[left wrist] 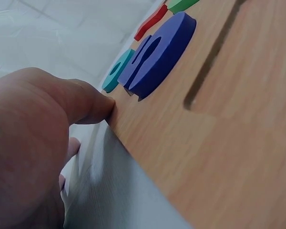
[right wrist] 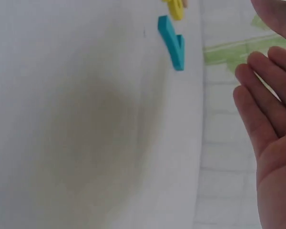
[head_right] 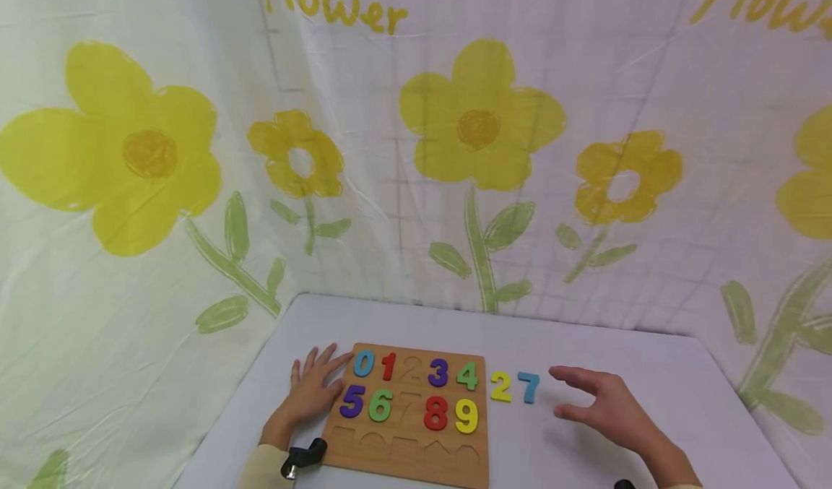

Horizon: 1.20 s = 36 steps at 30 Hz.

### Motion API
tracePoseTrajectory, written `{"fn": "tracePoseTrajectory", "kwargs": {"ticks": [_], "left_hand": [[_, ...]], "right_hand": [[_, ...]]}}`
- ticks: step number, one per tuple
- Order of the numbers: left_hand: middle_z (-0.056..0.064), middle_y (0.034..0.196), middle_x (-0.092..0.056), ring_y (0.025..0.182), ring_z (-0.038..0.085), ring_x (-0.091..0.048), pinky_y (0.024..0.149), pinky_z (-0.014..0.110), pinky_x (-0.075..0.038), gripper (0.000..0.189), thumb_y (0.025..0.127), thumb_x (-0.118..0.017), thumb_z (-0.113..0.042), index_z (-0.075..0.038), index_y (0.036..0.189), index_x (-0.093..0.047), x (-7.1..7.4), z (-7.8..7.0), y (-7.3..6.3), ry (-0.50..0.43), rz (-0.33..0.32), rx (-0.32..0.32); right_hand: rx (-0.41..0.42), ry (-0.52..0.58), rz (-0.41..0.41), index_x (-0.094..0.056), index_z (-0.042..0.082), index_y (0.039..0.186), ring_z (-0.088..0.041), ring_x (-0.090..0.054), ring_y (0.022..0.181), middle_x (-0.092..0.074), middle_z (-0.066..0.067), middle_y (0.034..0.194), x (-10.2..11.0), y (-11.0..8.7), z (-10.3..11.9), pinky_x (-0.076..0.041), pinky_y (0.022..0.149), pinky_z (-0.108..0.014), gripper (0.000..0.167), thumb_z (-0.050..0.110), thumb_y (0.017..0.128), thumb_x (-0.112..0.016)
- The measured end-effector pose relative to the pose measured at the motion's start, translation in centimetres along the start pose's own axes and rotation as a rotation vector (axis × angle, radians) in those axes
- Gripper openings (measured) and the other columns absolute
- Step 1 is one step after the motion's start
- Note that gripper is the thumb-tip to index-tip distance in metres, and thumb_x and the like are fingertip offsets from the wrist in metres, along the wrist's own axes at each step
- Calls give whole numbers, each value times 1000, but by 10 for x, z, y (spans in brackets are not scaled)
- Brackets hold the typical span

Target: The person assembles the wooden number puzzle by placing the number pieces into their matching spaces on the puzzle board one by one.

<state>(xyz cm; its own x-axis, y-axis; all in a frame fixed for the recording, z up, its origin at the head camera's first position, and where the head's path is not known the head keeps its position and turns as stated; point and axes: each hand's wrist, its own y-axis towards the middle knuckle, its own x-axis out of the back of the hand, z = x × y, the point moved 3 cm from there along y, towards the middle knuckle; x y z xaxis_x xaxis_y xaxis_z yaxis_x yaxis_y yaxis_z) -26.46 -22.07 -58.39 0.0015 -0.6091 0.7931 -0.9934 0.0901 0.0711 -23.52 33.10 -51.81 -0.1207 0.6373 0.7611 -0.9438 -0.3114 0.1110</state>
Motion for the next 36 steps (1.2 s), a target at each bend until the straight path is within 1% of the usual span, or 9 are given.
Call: {"fn": "tracePoseTrajectory", "kwargs": {"ticks": [2, 5, 11, 13, 16, 21, 28, 31, 36], "left_hand": [[23, 175, -37, 165, 59, -12, 126, 81, 6, 53, 101, -68, -18, -20, 154, -65, 0, 1, 0, 5, 2, 0], [25, 174, -38, 164, 60, -13, 126, 82, 7, 53, 100, -68, -17, -18, 153, -65, -1, 3, 1, -3, -16, -16], [28, 172, -39, 163, 60, -13, 126, 81, 9, 56, 97, -66, -18, -16, 153, -65, -6, 5, 0, -31, -44, -37], [28, 172, -39, 163, 61, -12, 126, 81, 9, 55, 97, -67, -17, -16, 152, -65, -5, 3, -1, -38, -39, -33], [26, 173, -38, 164, 60, -12, 126, 81, 8, 54, 98, -67, -17, -16, 152, -66, -2, -1, 0, -29, -21, -16], [24, 175, -37, 165, 58, -12, 126, 81, 7, 54, 100, -68, -18, -19, 153, -65, 0, -2, 1, 1, -2, 4], [27, 173, -38, 164, 60, -12, 126, 82, 8, 54, 98, -67, -19, -17, 152, -66, -5, 2, 0, -24, -28, -19], [28, 172, -39, 162, 62, -13, 124, 83, 8, 54, 97, -68, -18, -16, 151, -66, -6, 3, 0, -30, -35, -33], [24, 175, -37, 164, 59, -12, 126, 82, 8, 54, 99, -68, -17, -18, 153, -65, -4, 3, 1, -8, -13, -4]], "right_hand": [[7, -12, -16, -75, 16, 140, -2, -72, 123, -77, -3, 139, 1, 2, -5, -62, 97, -24, 62, 36, 85, -95], [19, -12, -25, -75, 14, 139, -1, -72, 123, -78, -3, 138, -2, 6, -10, -63, 98, -25, 62, 35, 84, -95], [-5, 8, 9, -74, 12, 140, -27, -75, 127, -77, -6, 139, -15, 17, -19, -65, 101, -38, 61, 34, 86, -94], [-14, 7, 20, -74, 12, 140, -33, -74, 129, -76, -7, 140, -20, 20, -22, -64, 102, -42, 61, 34, 87, -93], [-27, 4, 25, -74, 11, 140, -38, -73, 129, -76, -7, 140, -26, 24, -25, -63, 103, -46, 63, 35, 86, -94], [-32, 5, 33, -73, 8, 141, -39, -72, 131, -76, -9, 141, -35, 32, -29, -62, 104, -48, 67, 36, 85, -94], [-11, -6, 14, -74, 7, 139, -26, -74, 129, -77, -11, 139, -46, 41, -32, -63, 104, -40, 65, 32, 82, -97], [-7, -25, 13, -74, 7, 138, -29, -73, 129, -77, -12, 138, -50, 42, -33, -62, 104, -43, 65, 33, 82, -97], [-32, -53, -2, -75, 10, 138, -36, -71, 133, -77, -7, 140, -55, 44, -34, -61, 107, -48, 61, 32, 85, -95]]}}
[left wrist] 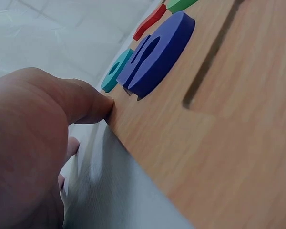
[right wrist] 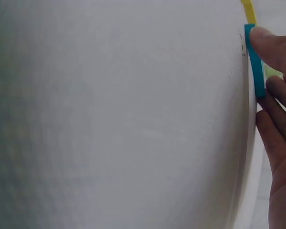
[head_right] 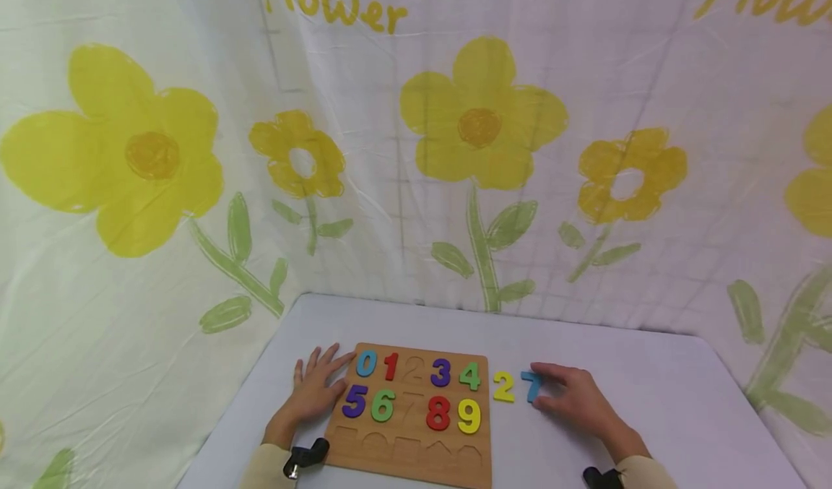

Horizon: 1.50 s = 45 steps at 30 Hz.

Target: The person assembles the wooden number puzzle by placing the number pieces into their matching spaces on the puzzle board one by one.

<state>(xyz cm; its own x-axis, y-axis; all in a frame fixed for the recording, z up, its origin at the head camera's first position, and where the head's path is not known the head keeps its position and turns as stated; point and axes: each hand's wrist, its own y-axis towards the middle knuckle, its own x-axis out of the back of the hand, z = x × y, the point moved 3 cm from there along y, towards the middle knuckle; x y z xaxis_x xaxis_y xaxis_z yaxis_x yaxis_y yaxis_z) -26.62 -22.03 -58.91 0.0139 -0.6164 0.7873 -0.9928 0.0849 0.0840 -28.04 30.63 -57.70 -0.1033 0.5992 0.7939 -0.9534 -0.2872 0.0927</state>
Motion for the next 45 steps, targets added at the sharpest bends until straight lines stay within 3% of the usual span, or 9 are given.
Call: {"fn": "tracePoseTrajectory", "kwargs": {"ticks": [12, 19, 30, 45], "left_hand": [[23, 175, -37, 165, 59, -12, 126, 82, 7, 53, 101, -67, -19, -20, 153, -65, 0, 0, 1, 13, 9, 1], [24, 174, -38, 164, 59, -12, 126, 82, 6, 53, 100, -67, -17, -18, 153, -65, 1, -3, -1, 12, 8, -3], [26, 173, -39, 163, 61, -14, 125, 82, 6, 53, 98, -68, -16, -16, 152, -66, 0, -2, -1, 1, -14, -20], [27, 172, -39, 163, 60, -13, 126, 81, 8, 56, 98, -67, -19, -18, 153, -64, -5, 5, -1, -6, -47, -34]], "right_hand": [[31, -42, -39, -77, 8, 135, -38, -74, 126, -78, -9, 135, 1, -7, 8, -63, 102, -49, 57, 27, 84, -96], [1, -17, -73, -76, 10, 138, -36, -75, 126, -79, -4, 135, 10, -16, 21, -64, 102, -48, 57, 26, 87, -94], [3, 5, -104, -74, 13, 141, -33, -76, 123, -78, -2, 137, 17, -27, 78, -62, 102, -54, 56, 26, 89, -92], [75, 68, -74, -76, 22, 139, -26, -76, 124, -79, 3, 134, -10, -26, 142, -64, 101, -49, 53, 34, 90, -92]]}}
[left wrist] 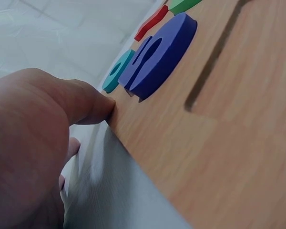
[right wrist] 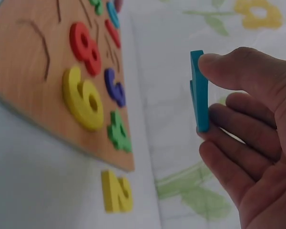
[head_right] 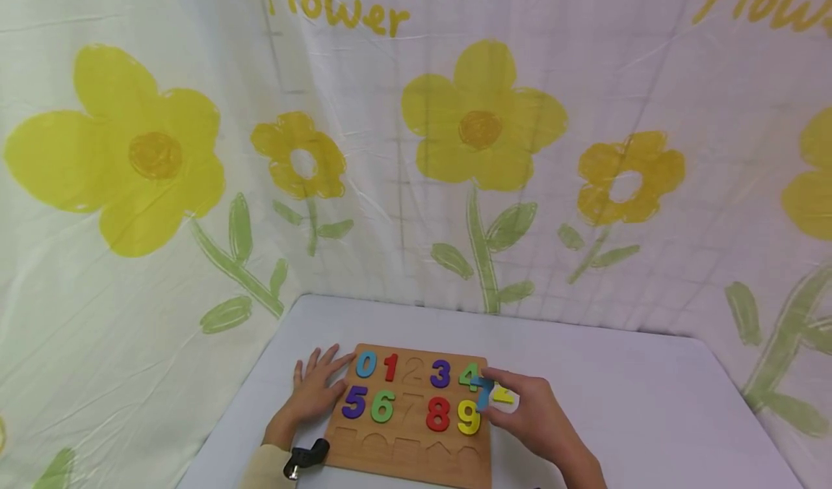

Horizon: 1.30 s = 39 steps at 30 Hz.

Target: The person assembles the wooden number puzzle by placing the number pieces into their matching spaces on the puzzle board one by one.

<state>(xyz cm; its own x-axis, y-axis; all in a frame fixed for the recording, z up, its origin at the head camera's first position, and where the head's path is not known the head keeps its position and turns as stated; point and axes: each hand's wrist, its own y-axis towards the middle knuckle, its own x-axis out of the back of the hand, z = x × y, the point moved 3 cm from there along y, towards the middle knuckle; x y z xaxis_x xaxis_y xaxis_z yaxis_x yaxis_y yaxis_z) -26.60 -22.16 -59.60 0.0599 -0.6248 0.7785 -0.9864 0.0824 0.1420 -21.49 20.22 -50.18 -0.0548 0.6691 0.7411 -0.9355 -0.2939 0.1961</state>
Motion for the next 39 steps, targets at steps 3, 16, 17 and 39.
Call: {"fn": "tracePoseTrajectory", "kwargs": {"ticks": [3, 16, 17, 39], "left_hand": [[27, 172, -40, 162, 61, -13, 125, 83, 7, 54, 99, -68, -19, -17, 152, -65, 1, -1, 0, -8, 8, 0], [23, 175, -37, 165, 59, -12, 126, 82, 6, 53, 101, -67, -18, -19, 153, -65, 6, -6, 0, 19, 50, 33], [23, 175, -37, 165, 59, -12, 126, 82, 7, 53, 101, -67, -18, -19, 154, -65, 6, -6, 1, 19, 52, 36], [26, 173, -39, 164, 60, -13, 125, 82, 8, 52, 99, -68, -17, -15, 151, -66, 0, 0, 1, -26, 12, 13]], "right_hand": [[31, 22, 9, -76, 23, 138, -26, -76, 126, -79, 6, 133, -11, 2, 10, -64, 102, -48, 52, 35, 90, -91], [91, 111, 14, -77, 22, 138, -6, -75, 96, -81, 9, 128, -54, 17, 43, -67, 84, -34, 51, 23, 89, -92], [106, 110, 13, -77, 21, 138, -4, -74, 93, -81, 8, 127, -57, 18, 45, -66, 82, -31, 51, 22, 89, -92], [85, 31, 177, -72, 15, 144, -9, -67, 109, -77, 2, 137, -128, 38, 41, -61, 96, -30, 54, 29, 95, -86]]}}
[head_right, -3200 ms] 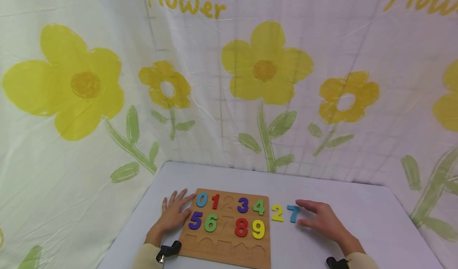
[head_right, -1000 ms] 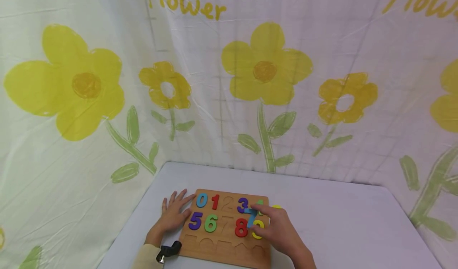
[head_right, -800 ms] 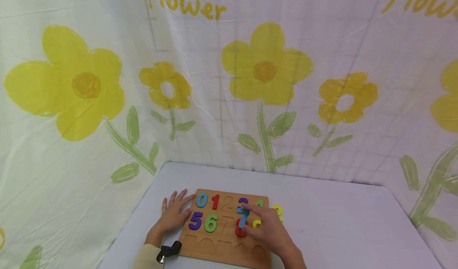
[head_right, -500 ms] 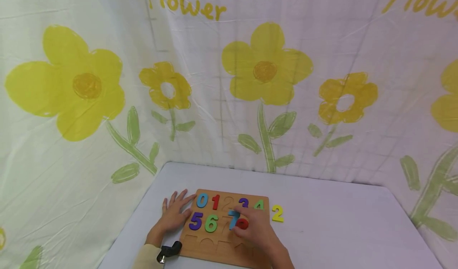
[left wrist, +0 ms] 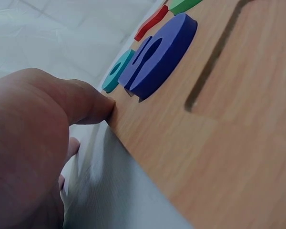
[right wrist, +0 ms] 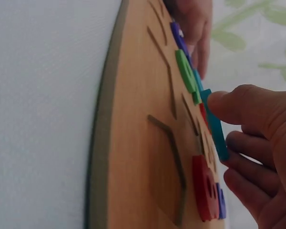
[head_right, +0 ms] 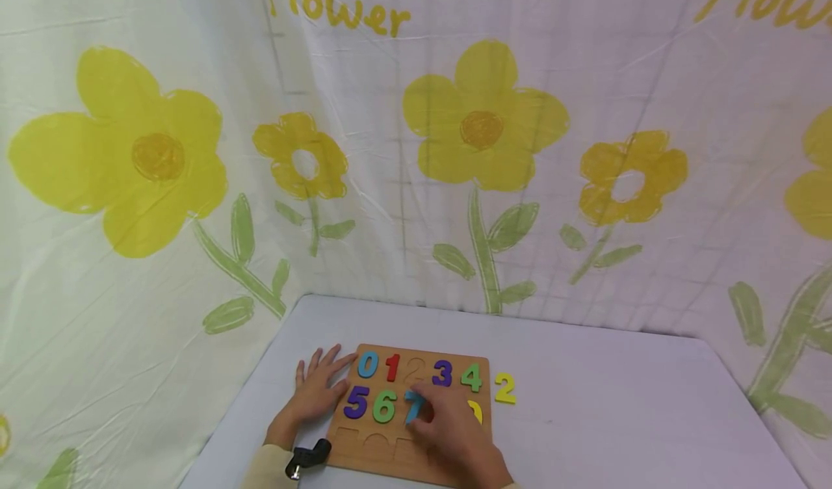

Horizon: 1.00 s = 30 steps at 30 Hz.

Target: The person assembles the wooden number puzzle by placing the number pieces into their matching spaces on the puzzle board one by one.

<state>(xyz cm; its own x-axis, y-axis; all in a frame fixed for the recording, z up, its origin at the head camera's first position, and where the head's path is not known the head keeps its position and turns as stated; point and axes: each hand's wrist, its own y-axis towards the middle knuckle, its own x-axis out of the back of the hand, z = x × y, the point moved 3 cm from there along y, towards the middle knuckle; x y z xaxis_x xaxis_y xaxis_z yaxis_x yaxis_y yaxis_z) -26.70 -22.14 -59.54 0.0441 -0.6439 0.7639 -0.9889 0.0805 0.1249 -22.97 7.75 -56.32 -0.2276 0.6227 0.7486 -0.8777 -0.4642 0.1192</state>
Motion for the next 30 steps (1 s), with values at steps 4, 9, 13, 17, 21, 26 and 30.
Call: {"fn": "tracePoseTrajectory", "kwargs": {"ticks": [4, 9, 13, 17, 21, 26, 30], "left_hand": [[25, 173, -40, 164, 59, -12, 125, 81, 9, 52, 99, -69, -19, -15, 151, -66, -5, 6, 1, -10, -19, -9], [26, 173, -38, 164, 59, -11, 126, 81, 10, 53, 99, -67, -20, -16, 153, -65, -1, 1, -2, -4, -3, -8], [28, 172, -38, 163, 62, -12, 125, 82, 9, 54, 98, -66, -18, -15, 152, -66, 5, -5, -3, -12, 6, -12], [27, 173, -38, 163, 61, -11, 125, 81, 10, 54, 98, -66, -18, -15, 152, -66, 5, -6, -3, -12, 7, -9], [27, 173, -38, 163, 60, -12, 126, 81, 10, 55, 98, -66, -20, -16, 153, -65, 2, -3, -2, -7, -2, -16], [29, 171, -39, 162, 62, -12, 125, 82, 10, 54, 97, -67, -19, -17, 152, -66, 1, -1, -3, -27, -19, -32], [27, 173, -38, 163, 60, -11, 126, 81, 10, 55, 98, -66, -20, -17, 153, -65, 3, -2, -3, -7, 6, -10]], "right_hand": [[-10, 1, 18, -72, 15, 143, -10, -70, 116, -78, 3, 135, -7, 2, -3, -62, 103, -39, 52, 30, 96, -85], [4, -12, 13, -74, 15, 138, -4, -64, 99, -78, 7, 125, -12, 6, -4, -63, 93, -29, 46, 27, 95, -85], [25, -25, -1, -74, 15, 136, -2, -64, 100, -79, 6, 125, -12, 8, -3, -62, 94, -28, 46, 26, 94, -87], [24, -5, -11, -73, 12, 140, -7, -66, 100, -79, 2, 127, -8, 5, -1, -62, 89, -27, 51, 24, 93, -87], [-14, 40, -21, -71, 13, 146, -20, -72, 116, -77, -2, 138, 1, 0, -2, -63, 96, -36, 56, 25, 94, -86], [-8, 68, -73, -70, 14, 147, -35, -70, 134, -75, -6, 144, 26, -7, -7, -60, 106, -56, 58, 30, 94, -88], [44, 129, -131, -73, 15, 144, -36, -76, 119, -78, -8, 136, 54, -14, -12, -63, 100, -58, 54, 28, 94, -88]]}}
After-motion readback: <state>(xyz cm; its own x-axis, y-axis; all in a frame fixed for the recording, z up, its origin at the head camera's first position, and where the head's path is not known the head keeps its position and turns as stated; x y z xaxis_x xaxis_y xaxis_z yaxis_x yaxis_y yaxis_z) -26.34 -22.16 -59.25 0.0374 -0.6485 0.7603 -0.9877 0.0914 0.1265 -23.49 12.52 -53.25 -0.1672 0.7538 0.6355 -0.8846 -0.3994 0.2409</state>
